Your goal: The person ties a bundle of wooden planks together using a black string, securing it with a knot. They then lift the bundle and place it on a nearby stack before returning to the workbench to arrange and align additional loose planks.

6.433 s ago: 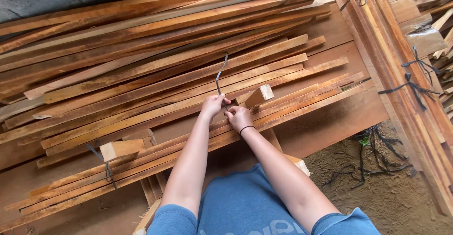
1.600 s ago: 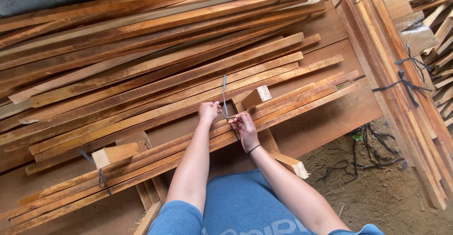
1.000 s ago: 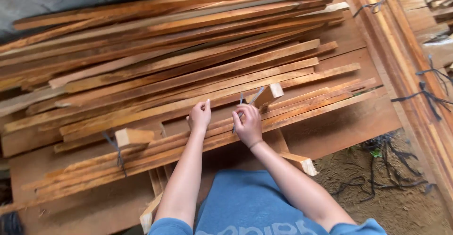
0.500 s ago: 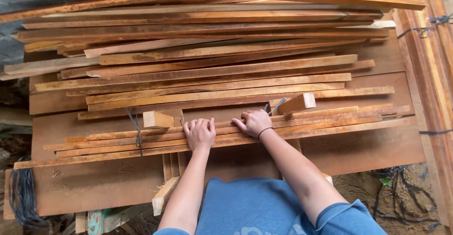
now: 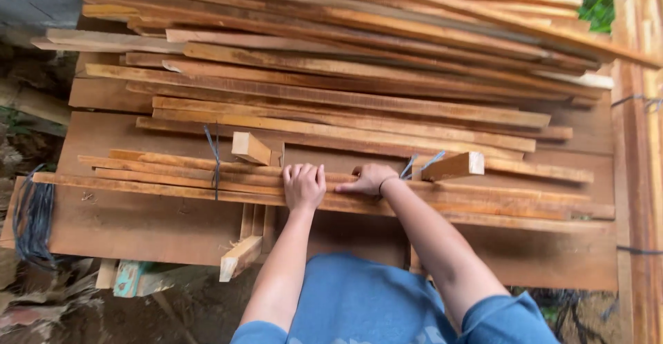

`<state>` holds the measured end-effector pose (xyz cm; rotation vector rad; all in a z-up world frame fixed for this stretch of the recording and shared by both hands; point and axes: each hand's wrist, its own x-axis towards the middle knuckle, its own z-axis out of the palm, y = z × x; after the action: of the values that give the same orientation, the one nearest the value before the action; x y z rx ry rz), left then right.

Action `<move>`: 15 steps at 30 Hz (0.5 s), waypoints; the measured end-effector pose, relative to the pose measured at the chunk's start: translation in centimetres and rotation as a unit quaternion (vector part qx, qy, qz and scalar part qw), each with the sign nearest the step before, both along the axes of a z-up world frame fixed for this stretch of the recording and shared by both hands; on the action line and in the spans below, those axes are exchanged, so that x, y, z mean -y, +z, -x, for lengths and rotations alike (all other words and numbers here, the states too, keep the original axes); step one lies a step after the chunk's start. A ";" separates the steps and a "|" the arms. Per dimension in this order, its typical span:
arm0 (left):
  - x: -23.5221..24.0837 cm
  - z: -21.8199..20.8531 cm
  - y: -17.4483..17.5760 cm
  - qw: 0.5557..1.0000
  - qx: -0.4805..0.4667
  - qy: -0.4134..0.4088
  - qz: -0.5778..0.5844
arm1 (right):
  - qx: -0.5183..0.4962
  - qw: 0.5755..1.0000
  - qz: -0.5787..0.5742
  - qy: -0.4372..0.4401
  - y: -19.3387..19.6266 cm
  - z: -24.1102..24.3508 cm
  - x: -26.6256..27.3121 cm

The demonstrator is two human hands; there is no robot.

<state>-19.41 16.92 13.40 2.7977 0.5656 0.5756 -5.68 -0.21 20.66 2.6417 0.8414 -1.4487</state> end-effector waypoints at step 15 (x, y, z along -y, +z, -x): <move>3.0 9.9 2.3 0.994 0.074 -0.051 -0.061 | 0.234 0.964 -0.126 0.002 4.0 11.0 3.9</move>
<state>-29.34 13.89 15.71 2.8447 0.3655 0.8127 -16.64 -4.07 24.68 2.9660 1.0221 -0.6922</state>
